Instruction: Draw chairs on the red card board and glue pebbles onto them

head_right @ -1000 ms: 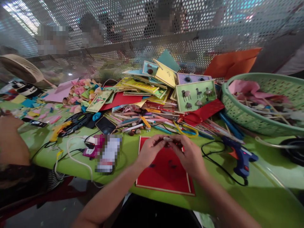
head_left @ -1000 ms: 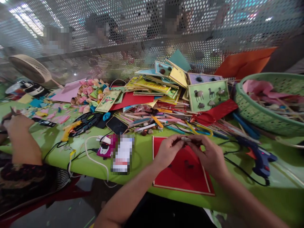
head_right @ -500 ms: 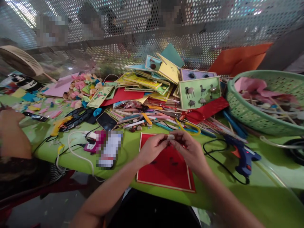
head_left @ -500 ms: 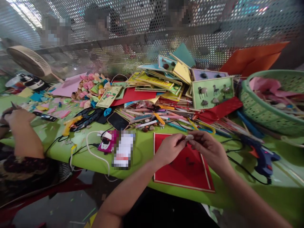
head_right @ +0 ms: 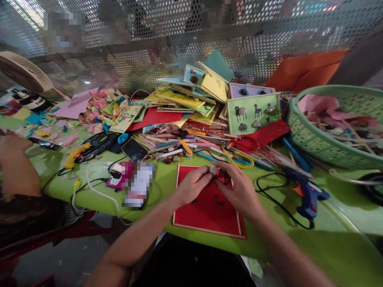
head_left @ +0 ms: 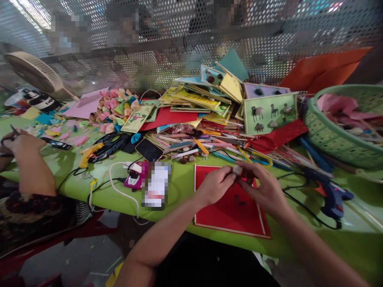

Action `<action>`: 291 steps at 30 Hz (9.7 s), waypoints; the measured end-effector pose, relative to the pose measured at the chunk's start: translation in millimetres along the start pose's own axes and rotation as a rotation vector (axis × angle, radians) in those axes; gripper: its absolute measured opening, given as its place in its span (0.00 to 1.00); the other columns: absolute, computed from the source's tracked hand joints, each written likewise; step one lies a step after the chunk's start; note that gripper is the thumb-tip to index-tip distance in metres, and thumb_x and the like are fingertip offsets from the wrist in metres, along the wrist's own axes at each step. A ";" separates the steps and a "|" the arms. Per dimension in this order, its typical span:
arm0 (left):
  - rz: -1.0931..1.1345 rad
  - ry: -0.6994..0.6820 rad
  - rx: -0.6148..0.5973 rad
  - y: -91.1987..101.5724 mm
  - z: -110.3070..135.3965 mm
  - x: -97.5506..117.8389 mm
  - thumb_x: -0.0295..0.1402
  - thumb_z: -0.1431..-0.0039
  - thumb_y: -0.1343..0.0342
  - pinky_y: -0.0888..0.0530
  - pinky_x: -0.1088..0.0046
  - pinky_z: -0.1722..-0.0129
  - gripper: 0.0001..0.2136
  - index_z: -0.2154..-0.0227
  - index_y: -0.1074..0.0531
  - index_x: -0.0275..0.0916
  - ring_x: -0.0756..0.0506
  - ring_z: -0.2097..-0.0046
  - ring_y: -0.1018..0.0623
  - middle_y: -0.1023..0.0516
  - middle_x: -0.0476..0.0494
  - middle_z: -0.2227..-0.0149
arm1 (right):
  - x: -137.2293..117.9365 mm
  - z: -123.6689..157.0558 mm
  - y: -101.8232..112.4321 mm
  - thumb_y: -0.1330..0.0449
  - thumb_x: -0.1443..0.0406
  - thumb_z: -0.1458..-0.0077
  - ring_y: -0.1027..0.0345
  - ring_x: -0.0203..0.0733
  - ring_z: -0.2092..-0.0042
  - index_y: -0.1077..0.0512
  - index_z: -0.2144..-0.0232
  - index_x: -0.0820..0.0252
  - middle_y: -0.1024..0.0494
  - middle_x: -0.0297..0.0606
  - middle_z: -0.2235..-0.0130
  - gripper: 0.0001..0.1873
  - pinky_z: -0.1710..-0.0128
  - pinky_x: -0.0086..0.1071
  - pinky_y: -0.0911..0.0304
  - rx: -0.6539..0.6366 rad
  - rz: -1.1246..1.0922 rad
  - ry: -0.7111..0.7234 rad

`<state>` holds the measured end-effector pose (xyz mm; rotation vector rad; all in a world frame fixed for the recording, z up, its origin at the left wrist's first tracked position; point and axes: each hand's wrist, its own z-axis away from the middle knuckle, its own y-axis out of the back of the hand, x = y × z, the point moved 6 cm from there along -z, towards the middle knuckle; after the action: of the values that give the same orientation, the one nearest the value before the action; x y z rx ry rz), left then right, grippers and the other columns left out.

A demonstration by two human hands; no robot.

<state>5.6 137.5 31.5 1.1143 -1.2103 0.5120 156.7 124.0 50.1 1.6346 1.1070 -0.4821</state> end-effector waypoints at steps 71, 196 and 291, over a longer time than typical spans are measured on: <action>-0.004 0.057 -0.025 1.2 3.3 4.3 0.34 0.28 0.54 0.27 0.70 0.57 0.09 0.63 0.30 0.40 0.45 0.60 0.23 0.20 0.45 0.63 | 0.4 10.5 -5.2 0.41 0.64 0.34 0.16 0.52 0.52 0.24 0.41 0.48 0.14 0.37 0.48 0.20 0.53 0.42 0.21 0.023 0.318 0.071; 0.150 0.006 0.113 17.6 1.2 4.0 0.40 0.31 0.44 0.26 0.71 0.60 0.11 0.56 0.23 0.39 0.46 0.61 0.20 0.17 0.44 0.61 | 26.8 9.4 -5.4 0.31 0.56 0.40 0.28 0.35 0.71 0.20 0.62 0.54 0.20 0.34 0.69 0.10 0.71 0.27 0.30 0.110 -0.610 -0.418; 1.026 0.217 0.035 -9.7 -7.1 -18.9 0.49 0.55 0.26 0.31 0.72 0.65 0.24 0.65 0.25 0.36 0.50 0.67 0.26 0.24 0.47 0.69 | -2.4 8.1 -17.3 0.56 0.52 0.26 0.27 0.44 0.75 0.29 0.66 0.53 0.24 0.37 0.76 0.22 0.73 0.36 0.35 -0.040 0.269 0.040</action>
<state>10.7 144.1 10.6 0.3655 -1.5244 1.3882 142.7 115.9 39.7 1.7327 0.9014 -0.2516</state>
